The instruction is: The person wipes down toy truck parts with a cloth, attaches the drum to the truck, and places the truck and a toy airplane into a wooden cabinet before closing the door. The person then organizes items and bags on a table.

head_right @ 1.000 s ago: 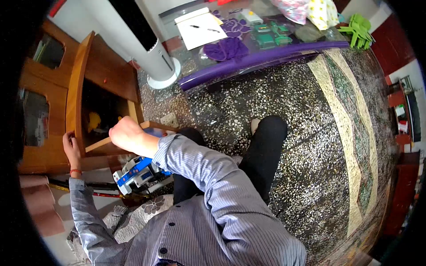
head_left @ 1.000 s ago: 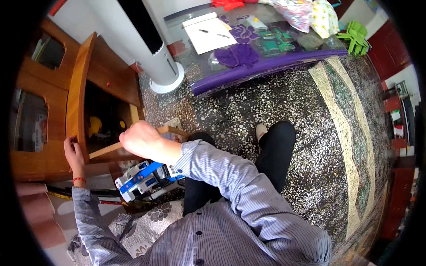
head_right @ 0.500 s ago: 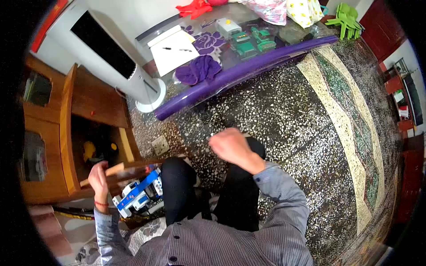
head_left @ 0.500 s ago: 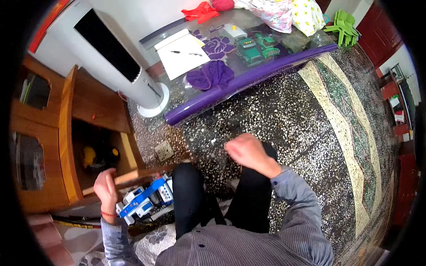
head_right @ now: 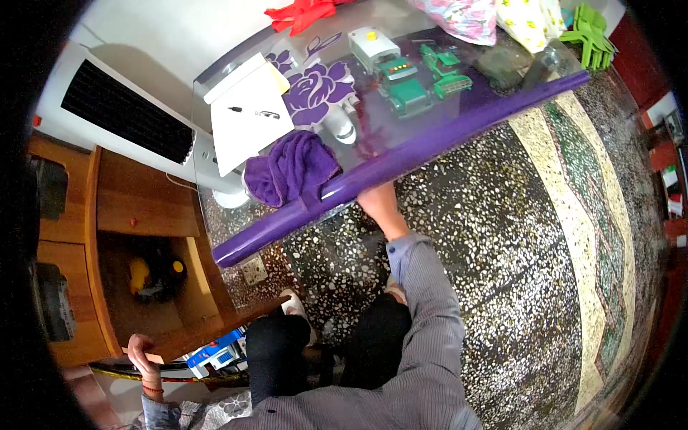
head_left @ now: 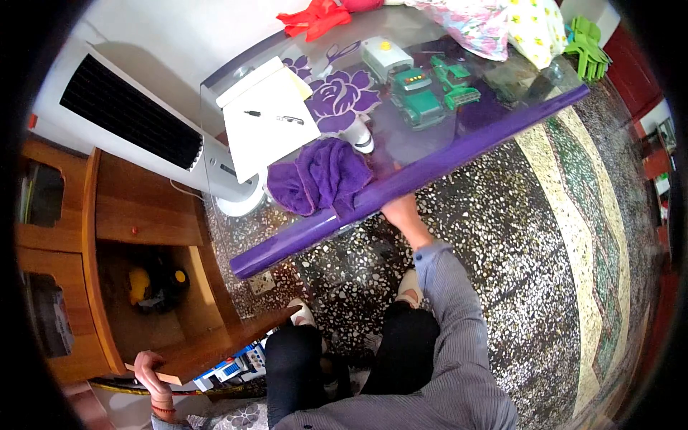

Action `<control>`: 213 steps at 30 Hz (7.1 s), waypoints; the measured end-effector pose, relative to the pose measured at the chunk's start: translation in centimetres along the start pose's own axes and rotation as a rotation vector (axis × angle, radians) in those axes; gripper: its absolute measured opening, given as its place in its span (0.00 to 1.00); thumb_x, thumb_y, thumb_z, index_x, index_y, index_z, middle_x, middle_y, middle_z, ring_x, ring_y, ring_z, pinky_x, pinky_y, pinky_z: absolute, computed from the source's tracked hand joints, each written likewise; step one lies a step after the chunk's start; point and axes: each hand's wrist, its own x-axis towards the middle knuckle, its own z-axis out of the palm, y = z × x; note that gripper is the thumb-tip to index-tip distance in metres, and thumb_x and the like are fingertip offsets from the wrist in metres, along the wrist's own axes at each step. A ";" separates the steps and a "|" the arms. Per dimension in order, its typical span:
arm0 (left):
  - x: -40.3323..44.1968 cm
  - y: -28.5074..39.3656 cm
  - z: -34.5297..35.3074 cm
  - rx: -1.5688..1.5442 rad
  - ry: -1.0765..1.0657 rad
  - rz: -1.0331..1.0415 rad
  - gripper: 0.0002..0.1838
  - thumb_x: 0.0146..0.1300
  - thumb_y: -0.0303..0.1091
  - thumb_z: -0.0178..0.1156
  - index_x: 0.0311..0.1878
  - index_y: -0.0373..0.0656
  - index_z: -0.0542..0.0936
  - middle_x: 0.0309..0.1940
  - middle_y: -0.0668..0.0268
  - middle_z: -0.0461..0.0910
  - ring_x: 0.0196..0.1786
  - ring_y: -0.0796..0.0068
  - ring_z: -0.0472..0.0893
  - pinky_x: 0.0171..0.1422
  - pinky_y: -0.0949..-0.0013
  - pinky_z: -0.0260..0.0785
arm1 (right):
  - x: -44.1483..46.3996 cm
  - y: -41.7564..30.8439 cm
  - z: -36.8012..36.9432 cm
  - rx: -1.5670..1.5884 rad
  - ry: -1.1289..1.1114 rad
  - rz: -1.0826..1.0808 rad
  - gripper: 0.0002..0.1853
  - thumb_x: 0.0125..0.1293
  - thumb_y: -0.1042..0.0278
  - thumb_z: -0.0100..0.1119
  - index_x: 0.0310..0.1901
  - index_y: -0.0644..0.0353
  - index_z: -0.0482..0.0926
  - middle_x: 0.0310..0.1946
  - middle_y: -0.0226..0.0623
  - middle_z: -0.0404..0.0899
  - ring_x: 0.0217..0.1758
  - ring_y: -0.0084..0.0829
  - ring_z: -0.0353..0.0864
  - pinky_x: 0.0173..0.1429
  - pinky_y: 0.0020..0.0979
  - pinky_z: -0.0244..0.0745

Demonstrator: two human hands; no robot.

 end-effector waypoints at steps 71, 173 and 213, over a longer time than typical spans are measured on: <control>-3.8 -17.7 -10.1 0.095 0.018 -0.153 0.31 0.69 0.54 0.39 0.57 0.34 0.72 0.60 0.47 0.70 0.63 0.47 0.69 0.69 0.53 0.58 | -10.8 -30.5 9.7 0.107 -0.694 -0.637 0.21 0.65 0.78 0.49 0.61 0.64 0.71 0.41 0.56 0.76 0.44 0.55 0.74 0.48 0.51 0.69; -3.9 -17.4 -8.6 0.119 0.309 -0.100 0.23 0.54 0.39 0.47 0.50 0.39 0.77 0.54 0.54 0.76 0.57 0.50 0.74 0.61 0.58 0.67 | -5.8 -44.6 -1.6 0.384 -0.398 -0.373 0.20 0.62 0.63 0.63 0.53 0.63 0.76 0.45 0.49 0.81 0.48 0.44 0.80 0.54 0.36 0.73; 0.9 -10.5 -8.6 0.333 0.062 0.117 0.26 0.52 0.19 0.52 0.58 0.36 0.71 0.59 0.49 0.72 0.60 0.44 0.70 0.66 0.54 0.63 | -25.5 -23.2 -23.1 -0.072 0.069 0.039 0.13 0.63 0.76 0.53 0.48 0.58 0.82 0.42 0.43 0.82 0.48 0.43 0.80 0.56 0.38 0.73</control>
